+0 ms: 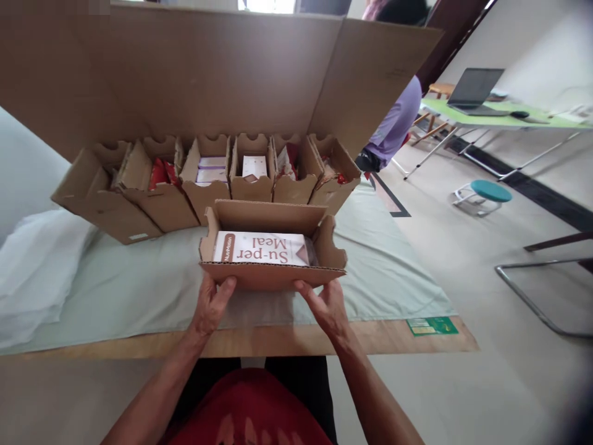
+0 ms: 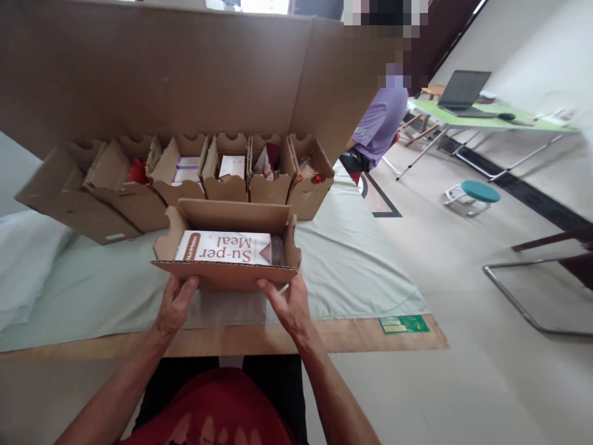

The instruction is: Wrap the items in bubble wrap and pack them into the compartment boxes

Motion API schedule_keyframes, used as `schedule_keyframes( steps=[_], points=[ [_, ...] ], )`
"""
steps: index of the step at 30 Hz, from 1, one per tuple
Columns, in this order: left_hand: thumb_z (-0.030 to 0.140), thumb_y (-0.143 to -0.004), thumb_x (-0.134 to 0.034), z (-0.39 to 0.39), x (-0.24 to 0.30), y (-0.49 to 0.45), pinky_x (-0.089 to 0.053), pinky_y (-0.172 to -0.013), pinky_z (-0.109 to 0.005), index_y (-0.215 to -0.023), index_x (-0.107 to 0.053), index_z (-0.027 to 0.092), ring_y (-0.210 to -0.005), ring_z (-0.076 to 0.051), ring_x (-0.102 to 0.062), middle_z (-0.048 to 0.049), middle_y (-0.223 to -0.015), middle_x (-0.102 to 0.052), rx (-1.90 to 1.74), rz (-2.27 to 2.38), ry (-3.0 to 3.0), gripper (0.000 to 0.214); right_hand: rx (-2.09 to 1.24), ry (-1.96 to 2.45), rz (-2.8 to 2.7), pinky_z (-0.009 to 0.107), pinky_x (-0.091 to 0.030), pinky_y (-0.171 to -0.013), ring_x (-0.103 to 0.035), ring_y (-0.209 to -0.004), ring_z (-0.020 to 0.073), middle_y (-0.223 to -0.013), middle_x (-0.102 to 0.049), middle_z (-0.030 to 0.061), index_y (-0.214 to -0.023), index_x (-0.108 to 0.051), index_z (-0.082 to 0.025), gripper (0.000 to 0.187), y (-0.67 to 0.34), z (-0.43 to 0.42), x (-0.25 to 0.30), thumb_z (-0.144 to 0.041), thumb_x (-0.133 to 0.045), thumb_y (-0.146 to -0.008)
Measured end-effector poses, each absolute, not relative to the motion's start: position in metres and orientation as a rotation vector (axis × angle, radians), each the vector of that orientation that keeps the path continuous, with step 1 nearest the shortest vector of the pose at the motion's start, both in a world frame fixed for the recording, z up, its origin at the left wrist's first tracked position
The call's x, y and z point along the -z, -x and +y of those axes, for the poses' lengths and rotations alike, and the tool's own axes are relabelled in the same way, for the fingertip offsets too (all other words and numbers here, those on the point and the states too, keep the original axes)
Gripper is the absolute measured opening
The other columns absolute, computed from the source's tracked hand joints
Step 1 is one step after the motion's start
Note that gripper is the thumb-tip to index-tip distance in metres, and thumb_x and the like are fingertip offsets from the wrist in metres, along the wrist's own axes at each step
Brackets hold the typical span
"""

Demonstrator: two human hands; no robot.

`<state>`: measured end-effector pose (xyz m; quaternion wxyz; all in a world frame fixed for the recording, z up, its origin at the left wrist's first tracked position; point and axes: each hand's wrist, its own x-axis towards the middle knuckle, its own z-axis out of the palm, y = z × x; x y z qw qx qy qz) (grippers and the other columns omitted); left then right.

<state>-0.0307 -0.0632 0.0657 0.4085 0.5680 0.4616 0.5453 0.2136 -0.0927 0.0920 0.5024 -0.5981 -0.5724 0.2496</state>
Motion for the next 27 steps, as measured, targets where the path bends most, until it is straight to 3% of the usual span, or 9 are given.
schedule_keyframes(
  steps=[4,9,15,19,27],
  points=[
    [0.057,-0.093,-0.061,-0.087,-0.062,0.026,-0.04,-0.12,-0.044,-0.141,-0.057,0.018,-0.137,-0.031,-0.055,-0.0137,-0.135,-0.067,-1.297,1.091,-1.419,0.062,-0.5,1.545,-1.354,0.059,-0.052,-0.102,-0.068,-0.112,0.0409,-0.111,-0.078,0.0109,-0.107,-0.077,-0.026,0.041,-0.224,-0.118,-0.097,-0.056,-0.074,-0.079],
    [0.058,-0.091,-0.063,-0.108,-0.06,0.043,-0.042,-0.119,-0.043,-0.135,-0.061,0.019,-0.134,-0.031,-0.058,-0.0125,-0.134,-0.068,-1.328,1.183,-1.355,0.059,-0.594,1.477,-1.475,0.054,-0.056,-0.099,-0.069,-0.114,0.04,-0.108,-0.079,0.0088,-0.108,-0.078,-0.027,0.038,-0.206,-0.126,-0.105,-0.054,-0.07,-0.082],
    [0.06,-0.09,-0.063,-0.108,-0.075,0.052,-0.042,-0.119,-0.043,-0.126,-0.067,0.017,-0.129,-0.032,-0.061,-0.0129,-0.128,-0.071,-1.312,1.176,-1.417,0.056,-0.52,1.463,-1.448,0.057,-0.053,-0.102,-0.07,-0.11,0.0401,-0.106,-0.079,0.0101,-0.103,-0.078,-0.026,0.036,-0.2,-0.125,-0.115,-0.054,-0.071,-0.082],
    [0.059,-0.09,-0.064,-0.112,-0.076,0.059,-0.042,-0.118,-0.043,-0.129,-0.066,0.017,-0.13,-0.031,-0.06,-0.0122,-0.13,-0.071,-1.368,1.205,-1.38,0.057,-0.609,1.426,-1.521,0.053,-0.056,-0.098,-0.071,-0.106,0.0379,-0.102,-0.079,0.0093,-0.106,-0.078,-0.026,0.037,-0.194,-0.126,-0.119,-0.054,-0.067,-0.085],
    [0.048,-0.092,-0.067,-0.12,-0.067,0.073,-0.04,-0.119,-0.043,-0.134,-0.063,0.018,-0.132,-0.03,-0.059,-0.0118,-0.137,-0.067,-1.441,1.185,-1.31,0.052,-0.595,1.352,-1.554,0.053,-0.053,-0.102,-0.068,-0.115,0.0384,-0.117,-0.076,0.0113,-0.114,-0.076,-0.023,0.044,-0.183,-0.12,-0.107,-0.055,-0.071,-0.085]
  ],
)
